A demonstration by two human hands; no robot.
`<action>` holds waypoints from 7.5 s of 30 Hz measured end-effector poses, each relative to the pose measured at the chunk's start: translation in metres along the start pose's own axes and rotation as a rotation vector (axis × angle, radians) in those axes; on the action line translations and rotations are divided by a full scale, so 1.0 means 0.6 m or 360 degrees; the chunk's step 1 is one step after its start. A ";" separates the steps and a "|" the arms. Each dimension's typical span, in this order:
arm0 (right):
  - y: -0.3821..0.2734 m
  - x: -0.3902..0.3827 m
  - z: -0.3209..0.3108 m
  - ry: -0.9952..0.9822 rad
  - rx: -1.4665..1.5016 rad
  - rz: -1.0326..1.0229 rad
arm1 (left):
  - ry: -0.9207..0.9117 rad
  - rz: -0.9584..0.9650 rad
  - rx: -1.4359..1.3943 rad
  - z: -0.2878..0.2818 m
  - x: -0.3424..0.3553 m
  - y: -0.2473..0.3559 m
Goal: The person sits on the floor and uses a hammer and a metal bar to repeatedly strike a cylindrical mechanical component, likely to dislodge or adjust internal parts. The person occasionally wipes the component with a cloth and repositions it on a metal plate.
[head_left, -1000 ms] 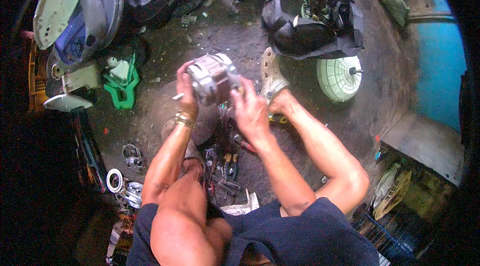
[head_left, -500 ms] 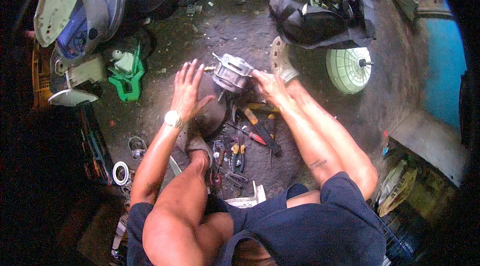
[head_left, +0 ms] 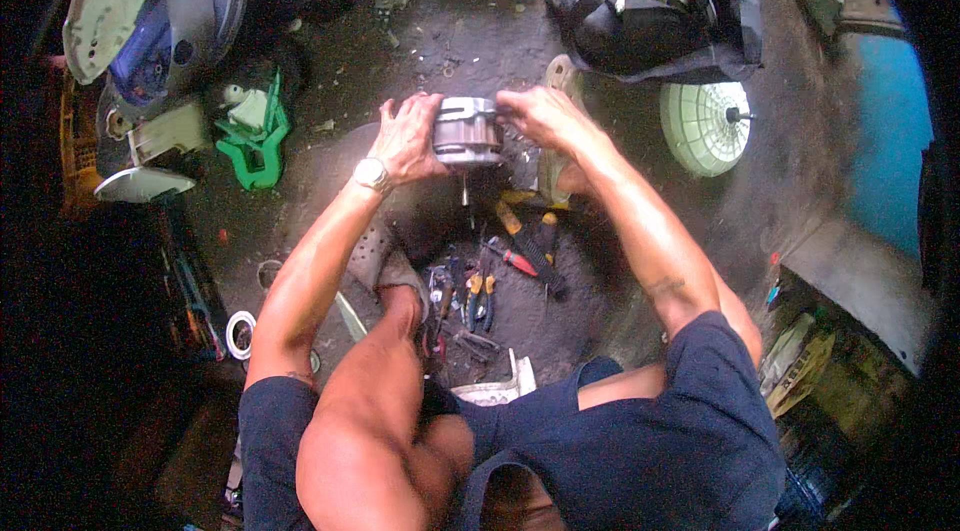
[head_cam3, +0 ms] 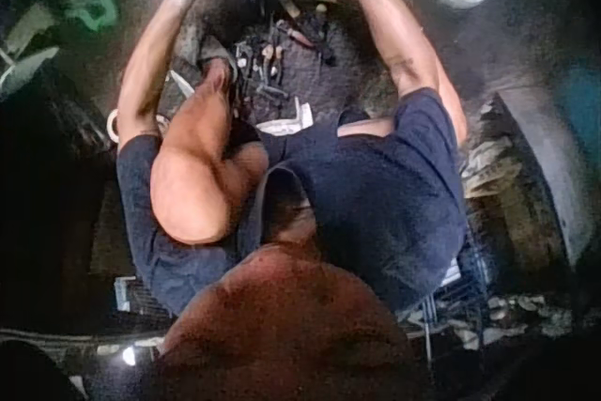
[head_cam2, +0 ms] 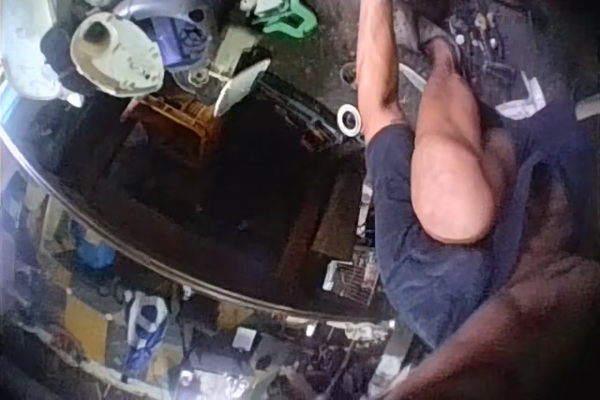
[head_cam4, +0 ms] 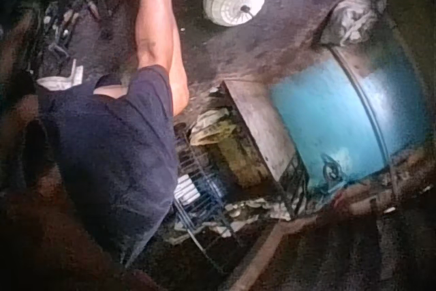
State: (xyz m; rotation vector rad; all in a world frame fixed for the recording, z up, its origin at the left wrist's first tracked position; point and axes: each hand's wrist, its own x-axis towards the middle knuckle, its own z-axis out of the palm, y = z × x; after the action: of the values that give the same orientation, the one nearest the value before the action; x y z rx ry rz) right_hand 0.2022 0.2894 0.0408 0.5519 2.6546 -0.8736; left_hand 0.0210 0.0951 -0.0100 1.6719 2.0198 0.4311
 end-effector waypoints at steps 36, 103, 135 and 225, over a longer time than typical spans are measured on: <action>-0.059 -0.329 0.213 0.1083 0.1133 0.0914 | 0.0723 -0.1362 -0.0706 0.026 -0.721 0.240; -0.041 -0.384 0.222 0.0900 0.1930 0.1387 | -0.0455 -0.0078 0.0708 -0.141 0.024 0.114; -0.065 -0.304 0.059 0.1032 0.2053 0.0735 | -0.0264 -0.0282 0.0366 -0.152 -0.028 0.119; -0.098 -0.284 -0.232 0.2392 0.1826 0.0247 | -0.0575 0.0002 0.0830 -0.162 0.057 0.121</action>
State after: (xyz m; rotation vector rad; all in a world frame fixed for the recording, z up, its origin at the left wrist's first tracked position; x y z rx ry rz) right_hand 0.3056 0.2866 0.2436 2.3740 2.5322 -2.6793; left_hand 0.0230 0.1490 0.1039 1.8717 1.9502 -0.4128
